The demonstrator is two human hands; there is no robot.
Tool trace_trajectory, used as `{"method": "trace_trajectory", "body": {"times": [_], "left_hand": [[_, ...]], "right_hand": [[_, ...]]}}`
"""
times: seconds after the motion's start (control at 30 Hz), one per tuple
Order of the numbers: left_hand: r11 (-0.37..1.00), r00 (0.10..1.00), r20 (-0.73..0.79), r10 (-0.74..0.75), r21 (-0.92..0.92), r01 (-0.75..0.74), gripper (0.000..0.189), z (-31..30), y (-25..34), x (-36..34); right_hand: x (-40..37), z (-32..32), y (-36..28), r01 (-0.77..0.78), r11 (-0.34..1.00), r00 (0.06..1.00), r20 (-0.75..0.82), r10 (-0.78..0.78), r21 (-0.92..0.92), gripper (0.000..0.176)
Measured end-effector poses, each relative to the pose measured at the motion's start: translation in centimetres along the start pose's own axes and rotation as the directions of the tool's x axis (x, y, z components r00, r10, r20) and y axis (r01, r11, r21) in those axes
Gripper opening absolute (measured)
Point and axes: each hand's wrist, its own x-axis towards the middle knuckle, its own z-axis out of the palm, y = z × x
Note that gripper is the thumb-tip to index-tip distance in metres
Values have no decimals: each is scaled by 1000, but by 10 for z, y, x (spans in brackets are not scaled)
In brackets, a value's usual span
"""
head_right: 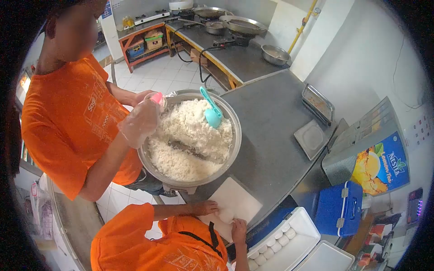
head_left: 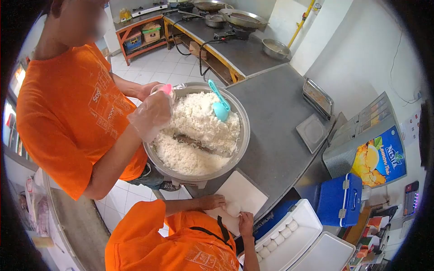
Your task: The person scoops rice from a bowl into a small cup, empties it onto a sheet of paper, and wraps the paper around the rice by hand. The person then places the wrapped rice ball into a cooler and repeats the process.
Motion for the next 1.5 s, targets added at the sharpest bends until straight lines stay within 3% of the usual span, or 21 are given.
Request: {"method": "trace_trajectory", "body": {"times": [0.07,0.2,0.27,0.37,0.47,0.5,0.53,0.57,0.63,0.7,0.8,0.87,0.93,1.0,1.07,1.13,1.2,1.27,1.33,1.4,1.5], "left_hand": [[972,923,345,-170,-92,214,31,-41,8,34],[936,865,362,-347,74,345,29,-36,18,73],[743,693,333,-640,38,668,34,-20,17,96],[839,840,61,-538,139,527,34,-6,17,102],[967,940,-233,-250,-20,252,37,-27,10,98],[830,921,113,-373,-404,385,37,-10,-4,94],[832,917,98,-388,-391,394,37,-23,-4,92],[680,872,194,-449,-560,474,38,-38,8,88],[486,826,299,-477,-693,532,39,-46,18,88],[-32,700,391,-598,-884,467,37,-30,30,83],[-158,682,479,-552,-864,479,33,-14,39,76],[-104,652,498,-572,-832,544,34,-34,42,84],[-36,636,509,-580,-796,604,35,-54,46,95],[566,707,-78,-703,-664,489,42,-65,48,109],[709,745,-182,-641,-511,485,43,-95,60,128],[574,850,-95,-518,-775,263,40,-120,67,143],[477,834,-148,-531,-866,150,38,-122,71,157],[312,671,-64,-738,-915,255,30,-139,78,169],[521,684,-150,-714,-767,375,21,-124,68,164],[120,552,198,-810,-865,486,9,-117,65,162],[-29,562,409,-719,-825,565,16,-99,60,155]], "right_hand": [[1,1,5,-72,997,997,0,72,-8,24],[5,18,31,-392,915,920,18,392,98,24],[24,17,28,-613,776,787,35,616,145,28],[32,21,24,-435,865,890,29,456,-251,31],[21,18,15,-176,960,976,-162,142,-217,28],[10,24,17,-407,879,894,-86,439,249,26],[2,28,17,-567,543,757,132,640,619,24],[2,30,11,-561,550,767,137,627,619,24],[-7,30,1,-484,-137,597,441,670,864,23],[0,19,-22,-417,-172,591,410,695,892,25],[9,14,-26,-454,-53,542,323,776,890,30],[10,4,-11,-595,765,793,27,608,245,31],[18,0,-9,-546,696,795,25,607,465,31],[56,-45,-54,-391,-242,587,443,678,888,35],[70,-59,-73,-409,-286,564,486,667,867,38],[71,-46,-68,-479,84,674,304,674,874,38],[76,-52,-70,-327,-87,625,284,727,941,34],[74,-44,-59,-229,-440,590,484,647,868,29],[64,-24,-48,-160,-483,635,464,617,861,28],[54,-2,-41,-375,137,689,176,703,917,35],[82,-47,-88,-593,507,545,-151,824,626,51]]}}
